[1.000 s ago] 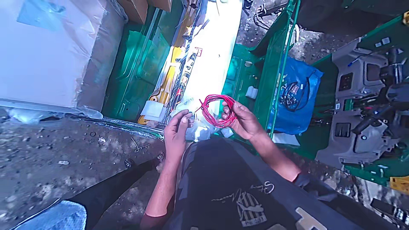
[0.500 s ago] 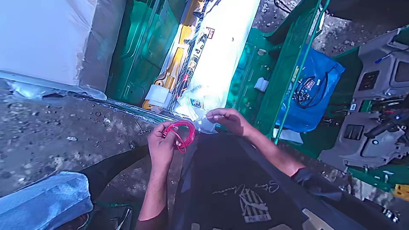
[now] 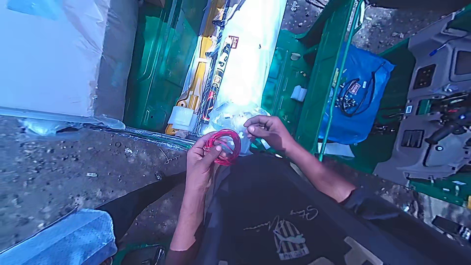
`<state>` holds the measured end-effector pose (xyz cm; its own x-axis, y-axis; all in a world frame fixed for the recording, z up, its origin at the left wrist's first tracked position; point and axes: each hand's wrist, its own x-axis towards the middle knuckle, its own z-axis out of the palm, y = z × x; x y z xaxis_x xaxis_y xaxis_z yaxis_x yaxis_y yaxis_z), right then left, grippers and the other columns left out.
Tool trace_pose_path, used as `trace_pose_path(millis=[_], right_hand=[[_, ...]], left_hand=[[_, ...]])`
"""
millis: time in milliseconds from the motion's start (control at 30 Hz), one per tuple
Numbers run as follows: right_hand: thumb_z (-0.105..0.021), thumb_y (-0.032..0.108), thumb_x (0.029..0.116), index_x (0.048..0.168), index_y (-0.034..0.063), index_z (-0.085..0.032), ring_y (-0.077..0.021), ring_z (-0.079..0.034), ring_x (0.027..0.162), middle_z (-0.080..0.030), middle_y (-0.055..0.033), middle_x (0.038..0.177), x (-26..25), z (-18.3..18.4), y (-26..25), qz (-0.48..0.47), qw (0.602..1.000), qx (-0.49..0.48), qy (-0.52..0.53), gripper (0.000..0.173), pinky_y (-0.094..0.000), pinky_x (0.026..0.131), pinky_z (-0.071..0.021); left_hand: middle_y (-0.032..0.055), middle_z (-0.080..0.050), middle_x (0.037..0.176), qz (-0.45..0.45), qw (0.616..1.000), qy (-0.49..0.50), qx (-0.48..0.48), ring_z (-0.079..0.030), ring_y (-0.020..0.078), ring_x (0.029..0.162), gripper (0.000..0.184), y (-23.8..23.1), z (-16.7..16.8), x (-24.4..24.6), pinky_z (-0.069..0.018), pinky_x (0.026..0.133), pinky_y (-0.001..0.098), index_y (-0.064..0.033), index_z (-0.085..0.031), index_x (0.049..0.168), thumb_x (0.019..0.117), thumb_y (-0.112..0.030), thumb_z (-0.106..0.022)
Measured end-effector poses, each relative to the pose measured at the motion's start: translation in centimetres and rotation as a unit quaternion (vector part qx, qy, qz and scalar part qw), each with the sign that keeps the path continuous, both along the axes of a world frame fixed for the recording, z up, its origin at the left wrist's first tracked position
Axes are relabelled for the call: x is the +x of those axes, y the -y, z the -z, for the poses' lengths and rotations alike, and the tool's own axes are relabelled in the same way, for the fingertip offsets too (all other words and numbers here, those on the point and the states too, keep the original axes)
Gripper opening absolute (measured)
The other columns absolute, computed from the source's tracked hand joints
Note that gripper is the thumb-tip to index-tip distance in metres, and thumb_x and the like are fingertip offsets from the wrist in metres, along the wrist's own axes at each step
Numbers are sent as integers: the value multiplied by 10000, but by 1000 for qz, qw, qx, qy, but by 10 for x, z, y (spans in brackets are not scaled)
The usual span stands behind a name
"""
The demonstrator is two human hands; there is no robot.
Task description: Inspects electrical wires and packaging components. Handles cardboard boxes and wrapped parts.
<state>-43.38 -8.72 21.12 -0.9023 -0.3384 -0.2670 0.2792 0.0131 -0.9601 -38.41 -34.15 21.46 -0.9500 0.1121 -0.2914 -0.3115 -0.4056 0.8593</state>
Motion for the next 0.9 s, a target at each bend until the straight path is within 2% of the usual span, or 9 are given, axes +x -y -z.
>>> trace_pose_path(millis=[100,233,333,400,467,567,767,833,900], right_hand=[[-650,127,990,1166,-5,-687,-221,-719,835,-727,-139,1004,31,-14,-10,76,996,-46,-20,223,-371,740,-635],[-831,183,874,1251,82,-685,-153,-723,858,-750,-39,1039,62,-19,-21,119,991,41,-47,416,-321,740,-633],[-717,51,951,1208,41,-707,-151,-721,789,-753,-63,980,80,-19,-33,221,972,57,-62,258,-327,728,-644],[-673,21,971,1199,25,-713,-144,-694,724,-745,-81,987,93,-21,-51,273,956,59,-90,232,-301,652,-625],[-679,34,970,1180,22,-735,-130,-694,726,-749,-78,964,105,-23,-70,294,947,69,-109,218,-293,662,-625],[-662,94,999,1121,12,-748,-89,-707,879,-753,-56,1026,127,-22,-103,284,943,79,-157,171,-281,815,-614],[-709,132,978,1084,55,-782,-85,-694,891,-749,-45,973,198,-2,-173,298,929,95,-198,150,-280,838,-594],[-700,125,983,1084,59,-779,-86,-704,907,-755,-41,1001,229,8,-209,293,934,87,-184,145,-283,848,-604],[-668,120,1003,1116,67,-767,-96,-711,953,-756,-36,1054,264,17,-250,283,940,75,-175,158,-304,884,-609]], left_hand=[[199,-696,1166,77,994,-42,-68,-732,271,857,496,-24,-4,-13,-645,786,414,5,-575,1370,887,38,-685],[173,-708,1180,190,976,-57,-92,-731,271,965,585,-61,-7,-26,-643,843,404,-15,-549,1416,864,67,-725],[177,-713,1185,284,953,-68,-83,-737,296,970,618,-89,-4,-34,-644,862,429,-44,-526,1457,881,22,-740],[197,-708,1164,337,936,-81,-55,-735,303,939,562,-106,-5,-33,-636,861,431,-36,-493,1490,955,-10,-663],[211,-701,1184,359,926,-103,-50,-740,298,906,468,-122,-9,-28,-642,840,428,7,-508,1466,1005,-10,-585],[166,-698,1232,388,901,-175,-89,-741,253,905,409,-159,-12,-13,-658,797,390,51,-540,1424,1022,-26,-553],[67,-751,1073,396,881,-213,-144,-709,149,808,309,-244,1,50,-618,702,299,-52,-698,1284,1012,-181,-626],[45,-764,1036,387,881,-211,-173,-721,134,824,280,-282,8,79,-629,731,301,-74,-739,1218,1002,-229,-650],[25,-764,981,389,879,-201,-189,-696,114,734,265,-321,17,111,-610,658,296,-103,-757,1200,1007,-249,-649]])
